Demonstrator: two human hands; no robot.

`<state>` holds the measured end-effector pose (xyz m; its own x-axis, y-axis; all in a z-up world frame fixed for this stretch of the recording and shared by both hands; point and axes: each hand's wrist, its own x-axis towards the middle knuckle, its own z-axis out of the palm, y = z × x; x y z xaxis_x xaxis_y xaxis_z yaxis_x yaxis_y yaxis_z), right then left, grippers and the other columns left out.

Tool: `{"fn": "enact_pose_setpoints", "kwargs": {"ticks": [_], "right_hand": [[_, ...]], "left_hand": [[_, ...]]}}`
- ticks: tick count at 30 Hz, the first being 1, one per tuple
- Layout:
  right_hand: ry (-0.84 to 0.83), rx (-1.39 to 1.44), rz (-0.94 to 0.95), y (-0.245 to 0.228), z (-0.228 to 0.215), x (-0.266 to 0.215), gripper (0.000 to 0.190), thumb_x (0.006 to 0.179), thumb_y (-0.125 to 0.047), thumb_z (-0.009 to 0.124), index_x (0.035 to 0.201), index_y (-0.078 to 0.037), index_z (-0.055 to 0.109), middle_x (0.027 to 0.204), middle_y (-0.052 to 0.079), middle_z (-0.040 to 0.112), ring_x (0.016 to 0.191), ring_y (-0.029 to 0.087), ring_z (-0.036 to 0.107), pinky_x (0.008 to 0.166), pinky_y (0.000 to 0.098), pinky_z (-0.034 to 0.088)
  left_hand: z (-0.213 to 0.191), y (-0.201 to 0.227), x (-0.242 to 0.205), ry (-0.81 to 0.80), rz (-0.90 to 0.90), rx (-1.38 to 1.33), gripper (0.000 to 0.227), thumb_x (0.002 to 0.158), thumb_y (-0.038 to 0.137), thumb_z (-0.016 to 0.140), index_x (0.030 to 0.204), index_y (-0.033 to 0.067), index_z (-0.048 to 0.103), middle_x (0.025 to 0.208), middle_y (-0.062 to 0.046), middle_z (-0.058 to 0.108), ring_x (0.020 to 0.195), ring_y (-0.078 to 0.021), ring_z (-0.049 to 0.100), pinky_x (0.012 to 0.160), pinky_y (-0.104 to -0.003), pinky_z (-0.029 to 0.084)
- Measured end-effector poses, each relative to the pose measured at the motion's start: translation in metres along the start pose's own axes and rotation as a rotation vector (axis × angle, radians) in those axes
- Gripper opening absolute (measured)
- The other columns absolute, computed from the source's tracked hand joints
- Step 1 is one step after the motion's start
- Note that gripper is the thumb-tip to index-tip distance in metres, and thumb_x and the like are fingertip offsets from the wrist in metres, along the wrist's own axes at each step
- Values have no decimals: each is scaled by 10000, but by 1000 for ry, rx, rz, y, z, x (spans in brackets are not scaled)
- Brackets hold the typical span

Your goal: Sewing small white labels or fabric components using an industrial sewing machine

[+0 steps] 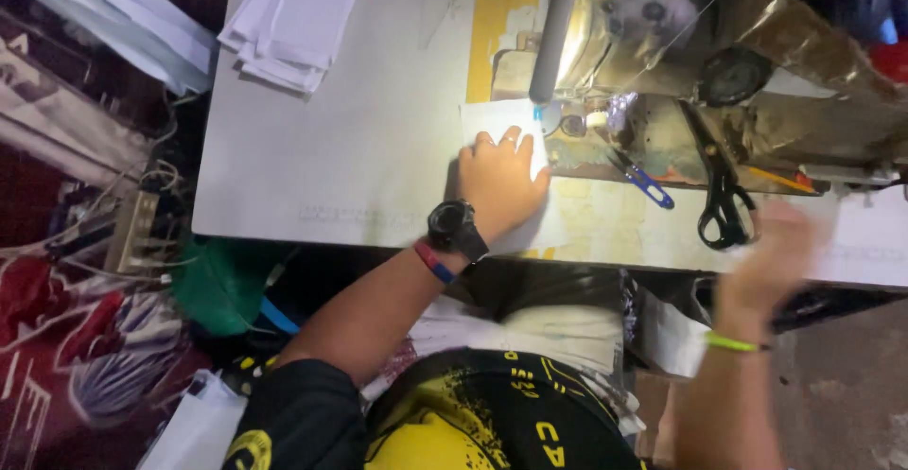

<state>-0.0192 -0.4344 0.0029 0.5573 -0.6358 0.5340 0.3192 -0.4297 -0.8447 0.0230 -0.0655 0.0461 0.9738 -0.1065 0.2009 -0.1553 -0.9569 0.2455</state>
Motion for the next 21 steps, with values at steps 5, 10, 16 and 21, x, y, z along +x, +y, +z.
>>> {"fn": "enact_pose_setpoints", "kwargs": {"ticks": [5,10,16,21], "right_hand": [[-832,-403,-283,-116,80,-114,152,927,-167,774,1047,-93,715,877,72,654,863,306,649,834,406,480],[-959,-592,-240,-121,113,-139,414,916,-442,766,1089,-95,620,1044,67,529,1030,335,556,856,478,460],[-1093,-170,822,-150,139,-108,296,882,-282,759,1075,-144,581,1086,107,660,973,263,611,712,374,469],[-1009,-15,1187,-158,137,-101,643,763,-180,782,1363,-109,561,1043,42,711,767,110,636,572,215,515]], "left_hand": [[39,-31,-7,230,7,12,404,998,365,562,1313,126,644,1307,-81,646,1176,-301,585,973,-444,438],[-28,-46,-28,-231,8,-19,645,1078,475,448,1608,123,343,1687,-114,290,1553,-379,218,1237,-657,81],[-46,-68,-34,-332,98,-38,720,1039,556,455,1620,155,312,1691,-108,255,1547,-406,184,1205,-692,90],[-47,-87,-37,-327,163,-120,728,1042,514,472,1629,135,266,1694,-132,216,1548,-419,98,1214,-654,42]]}}
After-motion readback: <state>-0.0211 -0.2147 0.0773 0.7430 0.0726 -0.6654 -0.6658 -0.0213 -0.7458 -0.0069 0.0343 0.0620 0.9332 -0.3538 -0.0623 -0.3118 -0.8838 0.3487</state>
